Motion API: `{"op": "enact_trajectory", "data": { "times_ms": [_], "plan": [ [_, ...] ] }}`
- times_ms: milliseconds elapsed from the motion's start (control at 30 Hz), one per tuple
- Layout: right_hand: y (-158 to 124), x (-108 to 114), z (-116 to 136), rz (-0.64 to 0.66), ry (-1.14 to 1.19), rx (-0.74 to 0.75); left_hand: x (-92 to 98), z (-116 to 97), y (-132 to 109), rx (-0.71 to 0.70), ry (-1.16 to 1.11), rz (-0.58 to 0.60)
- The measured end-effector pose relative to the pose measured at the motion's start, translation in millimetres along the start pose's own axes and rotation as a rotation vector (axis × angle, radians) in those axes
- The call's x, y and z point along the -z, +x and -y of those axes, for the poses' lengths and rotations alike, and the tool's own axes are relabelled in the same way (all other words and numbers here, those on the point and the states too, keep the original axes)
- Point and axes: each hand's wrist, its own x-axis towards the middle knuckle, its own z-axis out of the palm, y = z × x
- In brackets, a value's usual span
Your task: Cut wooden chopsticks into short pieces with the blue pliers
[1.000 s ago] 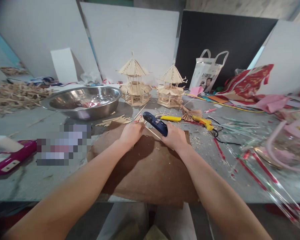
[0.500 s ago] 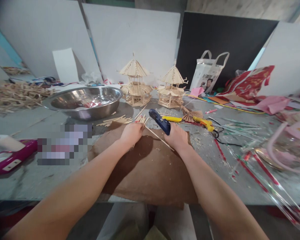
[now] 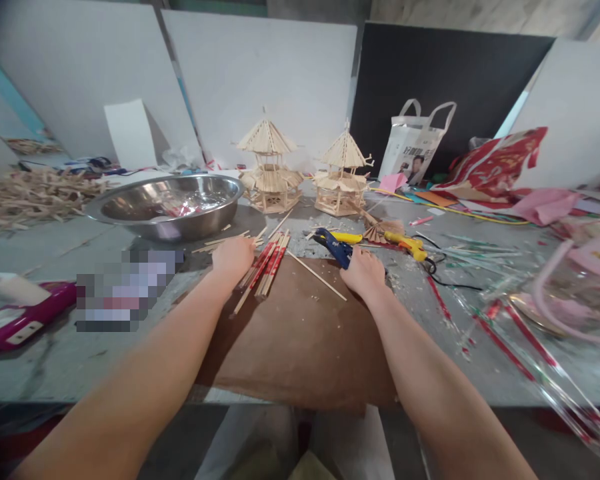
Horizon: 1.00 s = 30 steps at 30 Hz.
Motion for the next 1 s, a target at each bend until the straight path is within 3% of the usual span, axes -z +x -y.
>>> {"op": "enact_trajectory", "data": {
  "times_ms": [100, 167, 300, 433, 600, 800, 1000],
  "plan": [
    [1, -2, -2, 0.002, -0.011, -0.009, -2.5, 6, 2, 0.043, -0.008, -0.013],
    [2, -1, -2, -0.005, -0.013, -0.01, -2.0, 6, 1, 0.038, -0.033, -0.085],
    [2, 4, 0, 0.009, 0.057, -0.024, 2.6, -3, -5, -0.065, -0.174, -0.191],
    [-3, 11, 7, 0.008, 0.147, 0.089, 2.6, -21, -11, -0.169, -0.394, -0.035],
    [-13, 10, 17, 0.106, 0.184, 0.24, -4.8, -32, -16, -0.211, -0.614, 0.154],
    [-16, 8, 18, 0.157, 0.139, 0.307, -2.7, -9, -7, -0.021, -0.208, -0.055],
    [-18, 7, 18, 0.195, 0.09, 0.302, -12.6, 21, 7, 0.026, -0.052, -0.085]
  ]
}}
